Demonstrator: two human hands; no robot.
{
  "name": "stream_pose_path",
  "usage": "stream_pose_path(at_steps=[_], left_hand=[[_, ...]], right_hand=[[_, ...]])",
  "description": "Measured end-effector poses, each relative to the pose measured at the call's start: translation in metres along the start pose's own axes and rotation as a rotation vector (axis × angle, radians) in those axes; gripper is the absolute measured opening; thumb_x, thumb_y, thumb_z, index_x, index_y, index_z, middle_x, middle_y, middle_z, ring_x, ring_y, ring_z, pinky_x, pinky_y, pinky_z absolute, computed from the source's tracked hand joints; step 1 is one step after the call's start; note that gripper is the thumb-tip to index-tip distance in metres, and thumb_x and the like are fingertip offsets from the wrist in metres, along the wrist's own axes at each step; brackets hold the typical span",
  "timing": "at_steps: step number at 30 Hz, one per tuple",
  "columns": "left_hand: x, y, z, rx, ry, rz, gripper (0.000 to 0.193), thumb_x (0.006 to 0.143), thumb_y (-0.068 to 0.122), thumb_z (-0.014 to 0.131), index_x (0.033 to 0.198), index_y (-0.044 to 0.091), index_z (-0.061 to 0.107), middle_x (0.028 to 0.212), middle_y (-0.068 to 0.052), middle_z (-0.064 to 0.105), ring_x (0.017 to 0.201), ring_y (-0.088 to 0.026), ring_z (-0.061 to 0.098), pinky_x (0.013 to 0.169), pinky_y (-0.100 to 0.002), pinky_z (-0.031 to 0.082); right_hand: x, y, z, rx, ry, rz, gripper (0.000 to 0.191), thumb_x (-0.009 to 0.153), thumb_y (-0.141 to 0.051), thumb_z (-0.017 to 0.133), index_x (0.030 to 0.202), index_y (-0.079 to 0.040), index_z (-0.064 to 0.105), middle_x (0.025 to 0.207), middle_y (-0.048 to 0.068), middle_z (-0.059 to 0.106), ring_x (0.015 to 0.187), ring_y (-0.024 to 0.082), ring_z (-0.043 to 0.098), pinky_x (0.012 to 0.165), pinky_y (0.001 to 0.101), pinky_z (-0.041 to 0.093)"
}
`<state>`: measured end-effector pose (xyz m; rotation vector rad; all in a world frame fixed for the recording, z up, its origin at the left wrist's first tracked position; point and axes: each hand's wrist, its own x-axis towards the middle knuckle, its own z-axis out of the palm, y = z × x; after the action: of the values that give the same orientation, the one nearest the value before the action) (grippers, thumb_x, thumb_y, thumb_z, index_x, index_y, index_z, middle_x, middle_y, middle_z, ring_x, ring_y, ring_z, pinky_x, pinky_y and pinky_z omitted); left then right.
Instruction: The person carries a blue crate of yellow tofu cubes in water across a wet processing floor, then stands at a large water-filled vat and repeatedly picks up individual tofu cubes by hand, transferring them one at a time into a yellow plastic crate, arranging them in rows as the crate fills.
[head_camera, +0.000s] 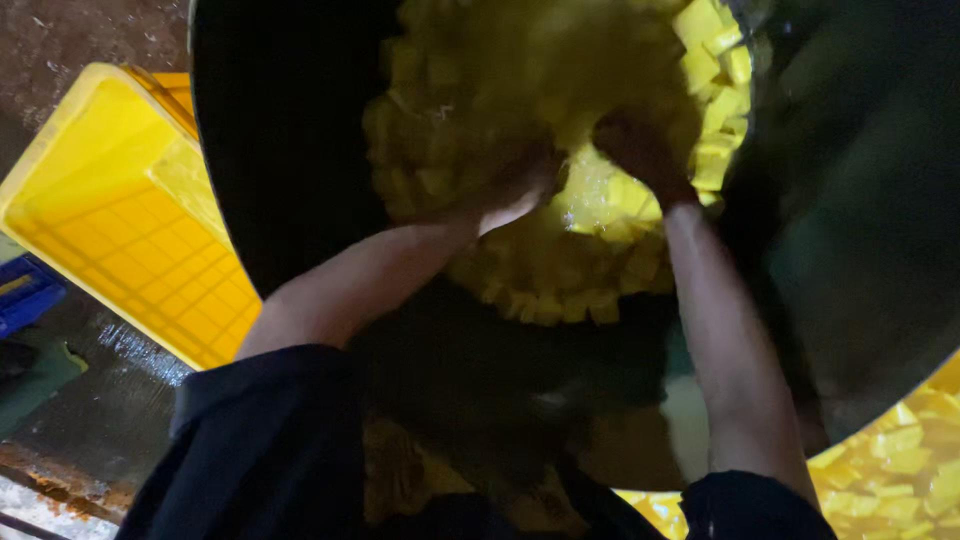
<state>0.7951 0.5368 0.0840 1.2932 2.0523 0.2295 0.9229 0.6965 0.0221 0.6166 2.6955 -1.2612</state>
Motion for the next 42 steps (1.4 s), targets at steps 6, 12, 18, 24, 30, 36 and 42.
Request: stream_pose_path(at_steps=[6, 12, 18, 24, 30, 36, 42], left_hand=[[0.055, -0.003, -0.016, 0.022, 0.085, -0.066, 0.024, 0.1, 0.031, 0.06, 0.101, 0.009, 0.069, 0.077, -0.008, 0.067, 0.063, -0.018, 0.063, 0.058, -0.041, 0.052], [0.082, -0.033, -0.013, -0.194, -0.035, -0.052, 0.026, 0.101, 0.033, 0.059, 0.102, 0.008, 0.068, 0.08, -0.008, 0.067, 0.066, -0.019, 0.063, 0.061, -0.042, 0.052], [0.065, -0.084, 0.002, -1.455, 0.064, -0.236, 0.028, 0.101, 0.034, 0.059, 0.104, 0.008, 0.067, 0.082, -0.008, 0.067, 0.07, -0.02, 0.063, 0.064, -0.043, 0.052], [0.068, -0.06, 0.051, -2.293, 0.211, -0.237, 0.03, 0.102, 0.036, 0.058, 0.105, 0.007, 0.066, 0.085, -0.008, 0.066, 0.073, -0.021, 0.063, 0.067, -0.044, 0.052], [0.073, -0.032, 0.074, -2.467, 0.306, -0.232, 0.032, 0.103, 0.037, 0.057, 0.107, 0.007, 0.064, 0.087, -0.009, 0.066, 0.076, -0.022, 0.064, 0.07, -0.045, 0.053], [0.065, -0.011, 0.084, -2.534, 0.391, -0.252, 0.034, 0.104, 0.039, 0.057, 0.108, 0.006, 0.063, 0.09, -0.009, 0.066, 0.079, -0.022, 0.064, 0.072, -0.045, 0.053], [0.052, -0.046, 0.069, -2.614, 0.536, -0.2, 0.036, 0.105, 0.04, 0.056, 0.109, 0.006, 0.062, 0.093, -0.009, 0.066, 0.082, -0.023, 0.064, 0.075, -0.046, 0.053]], right_hand=[[0.121, -0.052, -0.038, -0.196, 0.586, -0.105, 0.05, 0.083, -0.05, 0.082, 0.076, -0.003, 0.066, 0.077, 0.017, 0.069, 0.073, 0.039, 0.065, 0.067, 0.0485, 0.051], [0.171, -0.065, -0.027, -0.172, 0.735, 0.033, 0.02, 0.087, -0.023, 0.067, 0.089, -0.005, 0.061, 0.083, 0.012, 0.059, 0.079, 0.033, 0.055, 0.072, 0.0454, 0.047], [0.102, -0.034, -0.04, 0.368, 0.325, 0.15, 0.027, 0.102, -0.021, 0.07, 0.088, -0.003, 0.056, 0.083, 0.007, 0.051, 0.082, 0.02, 0.051, 0.072, 0.0387, 0.043], [0.008, -0.069, -0.05, 0.567, 0.084, 0.26, 0.027, 0.091, -0.021, 0.079, 0.109, -0.003, 0.071, 0.09, 0.001, 0.066, 0.078, 0.01, 0.054, 0.067, 0.0316, 0.047], [-0.005, -0.068, -0.023, 0.294, 0.103, 0.28, 0.03, 0.092, -0.023, 0.084, 0.109, -0.002, 0.073, 0.09, 0.007, 0.071, 0.082, 0.012, 0.062, 0.074, 0.0306, 0.053], [-0.009, -0.04, 0.027, 0.115, 0.368, -0.165, 0.05, 0.099, -0.012, 0.071, 0.141, 0.006, 0.053, 0.137, 0.025, 0.057, 0.127, 0.039, 0.053, 0.108, 0.0435, 0.044], [0.015, -0.002, 0.039, 0.08, 0.088, 0.019, 0.031, 0.11, -0.017, 0.049, 0.134, -0.006, 0.066, 0.135, 0.019, 0.067, 0.129, 0.041, 0.06, 0.116, 0.0459, 0.043]])
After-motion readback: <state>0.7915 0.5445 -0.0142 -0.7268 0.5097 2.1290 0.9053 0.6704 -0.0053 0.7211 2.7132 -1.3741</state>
